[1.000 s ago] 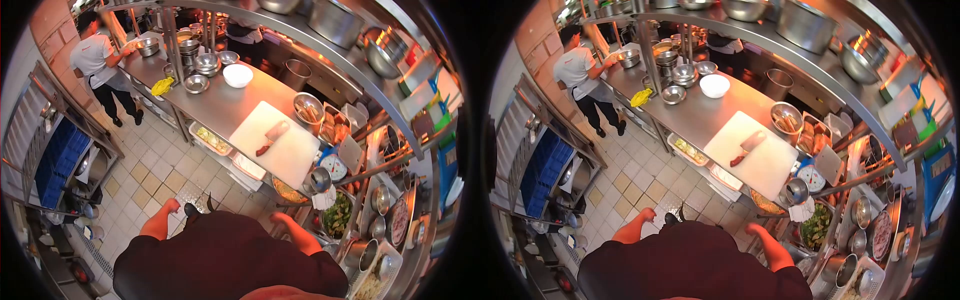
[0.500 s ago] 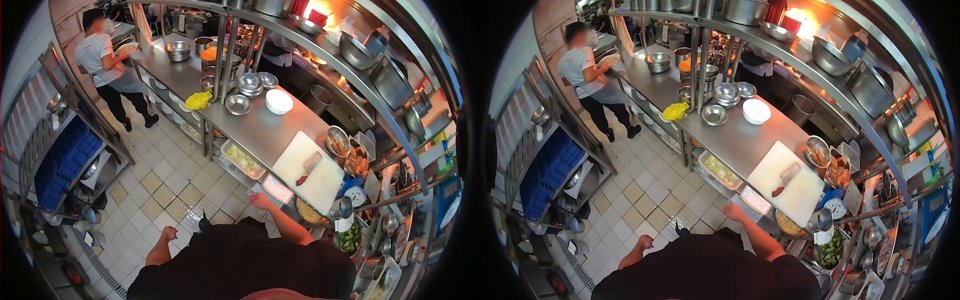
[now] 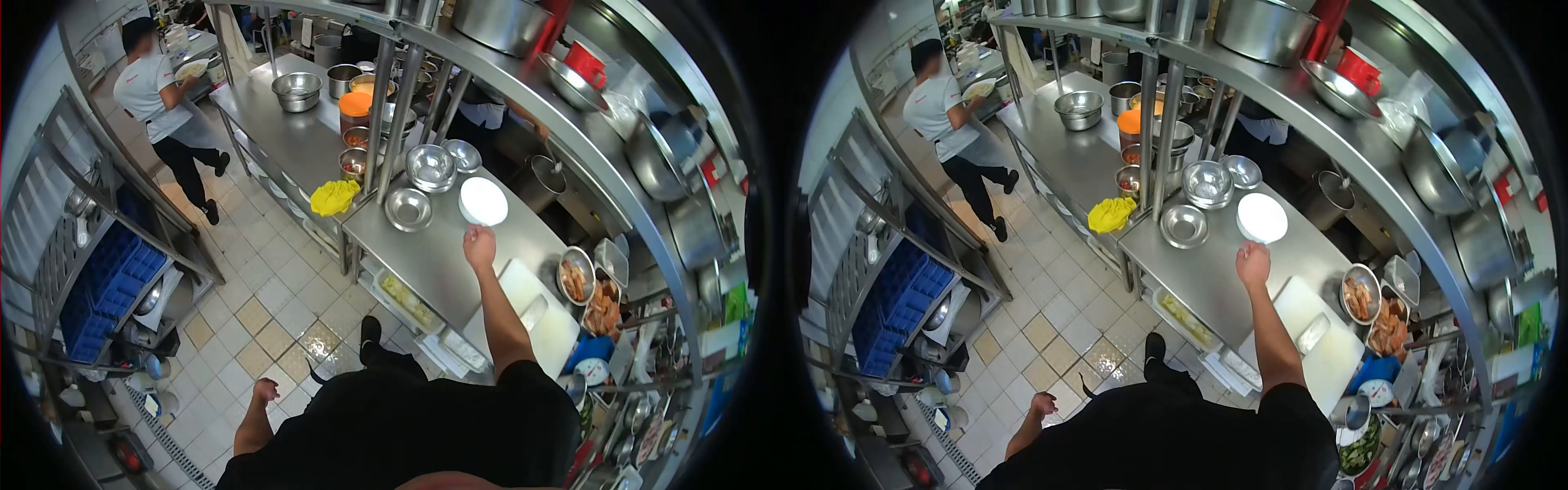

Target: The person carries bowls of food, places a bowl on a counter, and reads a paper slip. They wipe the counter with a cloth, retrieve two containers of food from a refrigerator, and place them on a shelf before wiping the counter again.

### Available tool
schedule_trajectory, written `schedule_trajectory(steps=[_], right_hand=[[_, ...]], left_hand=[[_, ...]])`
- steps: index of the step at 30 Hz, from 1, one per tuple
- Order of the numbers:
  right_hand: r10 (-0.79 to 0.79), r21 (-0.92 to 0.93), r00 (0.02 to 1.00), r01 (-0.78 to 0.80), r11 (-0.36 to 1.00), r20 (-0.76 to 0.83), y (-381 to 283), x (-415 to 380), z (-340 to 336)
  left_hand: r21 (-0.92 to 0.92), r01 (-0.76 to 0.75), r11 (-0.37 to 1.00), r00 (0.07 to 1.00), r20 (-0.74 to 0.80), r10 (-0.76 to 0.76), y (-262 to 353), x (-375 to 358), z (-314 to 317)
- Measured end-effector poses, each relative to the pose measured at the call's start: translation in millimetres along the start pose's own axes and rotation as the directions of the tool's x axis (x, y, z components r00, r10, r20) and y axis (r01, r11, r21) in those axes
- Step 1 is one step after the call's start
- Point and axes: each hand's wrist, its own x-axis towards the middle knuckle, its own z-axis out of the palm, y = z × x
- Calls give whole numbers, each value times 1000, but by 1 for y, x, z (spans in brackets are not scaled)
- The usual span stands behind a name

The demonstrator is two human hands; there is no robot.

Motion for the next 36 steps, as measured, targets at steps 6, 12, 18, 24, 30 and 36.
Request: schedule_trajectory(steps=[6, 12, 18, 24, 30, 36], right_hand=[[-20, -306, 995, 50, 951, 101, 2, 162, 57], [57, -428, 900, 149, 891, 433, 27, 240, 112], [18, -495, 897, 228, 838, 442, 42, 268, 152], [-188, -353, 982, 188, 917, 36, 47, 279, 132], [-258, -193, 942, 218, 957, -213, -43, 217, 44], [-361, -134, 932, 353, 926, -37, -62, 140, 62]], left_hand=[[181, 74, 981, 936, -352, -6, 107, 13, -11], [144, 93, 985, 795, -606, 14, 274, -31, -8], [-146, 194, 970, 796, -555, -243, 255, -24, -9], [237, 327, 915, 882, -423, -206, 182, -18, -11], [630, 127, 766, 985, -171, -23, 116, 25, -27], [614, 117, 781, 993, -81, -85, 163, 49, -87]])
